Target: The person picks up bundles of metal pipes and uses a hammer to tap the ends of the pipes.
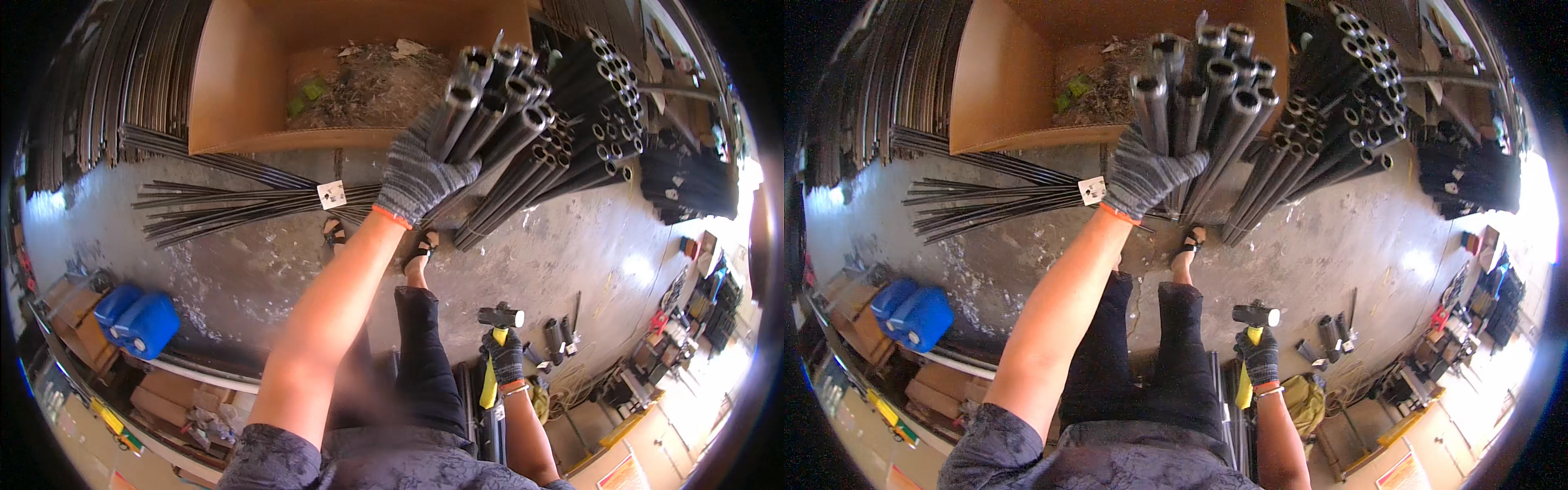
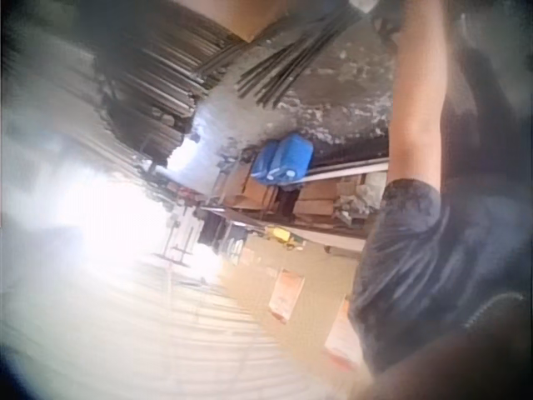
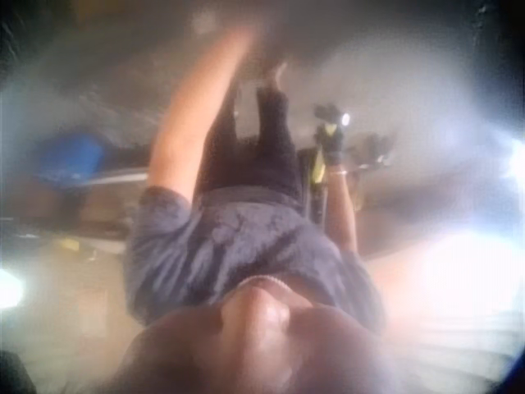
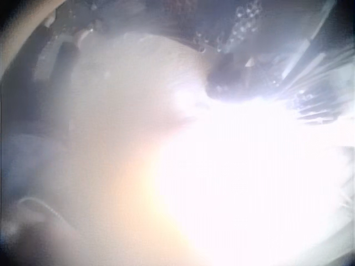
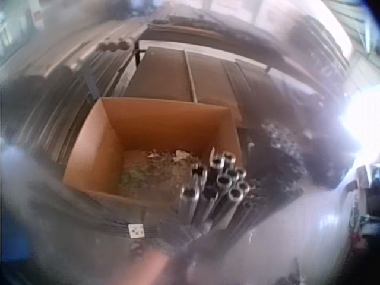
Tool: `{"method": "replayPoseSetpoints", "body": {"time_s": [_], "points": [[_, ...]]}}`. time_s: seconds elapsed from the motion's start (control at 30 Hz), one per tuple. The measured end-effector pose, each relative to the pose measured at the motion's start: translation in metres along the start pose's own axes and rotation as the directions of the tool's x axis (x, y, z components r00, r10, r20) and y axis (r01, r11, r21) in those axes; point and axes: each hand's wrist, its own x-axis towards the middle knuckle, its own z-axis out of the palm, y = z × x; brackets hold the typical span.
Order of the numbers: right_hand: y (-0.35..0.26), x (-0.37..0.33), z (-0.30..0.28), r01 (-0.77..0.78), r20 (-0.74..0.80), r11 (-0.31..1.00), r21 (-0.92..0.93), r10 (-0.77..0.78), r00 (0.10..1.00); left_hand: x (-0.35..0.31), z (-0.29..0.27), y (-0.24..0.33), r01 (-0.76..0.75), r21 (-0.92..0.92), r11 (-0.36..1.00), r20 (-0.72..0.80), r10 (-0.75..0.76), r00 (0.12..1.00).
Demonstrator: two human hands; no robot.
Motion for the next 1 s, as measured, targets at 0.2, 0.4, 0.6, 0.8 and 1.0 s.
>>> {"method": "replayPoseSetpoints", "body": {"time_s": [0.2, 0.4, 0.6, 0.8, 1.0], "points": [[0.037, -0.006, -0.016, -0.021, -0.06, 0.99, 0.138, 0.03, 0.998, 0.006, 0.03, -0.058, 0.087, 0.017, 0.996, -0.033, -0.087, 0.996], [0.065, 0.008, -0.029, 0.009, -0.027, 1.0, -0.011, -0.009, 1.0, -0.011, 0.064, -0.087, 0.171, -0.117, 0.978, -0.107, -0.183, 0.977], [0.073, 0.022, -0.033, -0.003, 0.024, 0.998, -0.057, 0.004, 1.0, -0.036, 0.053, -0.061, 0.185, 0.328, 0.926, -0.292, -0.087, 0.952], [0.068, 0.029, -0.019, -0.103, 0.066, 0.995, -0.012, 0.104, 0.992, -0.142, 0.0, -0.148, 0.386, -0.262, 0.884, -0.354, -0.46, 0.814], [0.098, 0.042, -0.012, -0.147, 0.061, 0.958, -0.248, 0.167, 0.984, -0.229, -0.192, -0.289, 0.859, 0.155, 0.489, -0.382, -0.772, 0.508]]}}
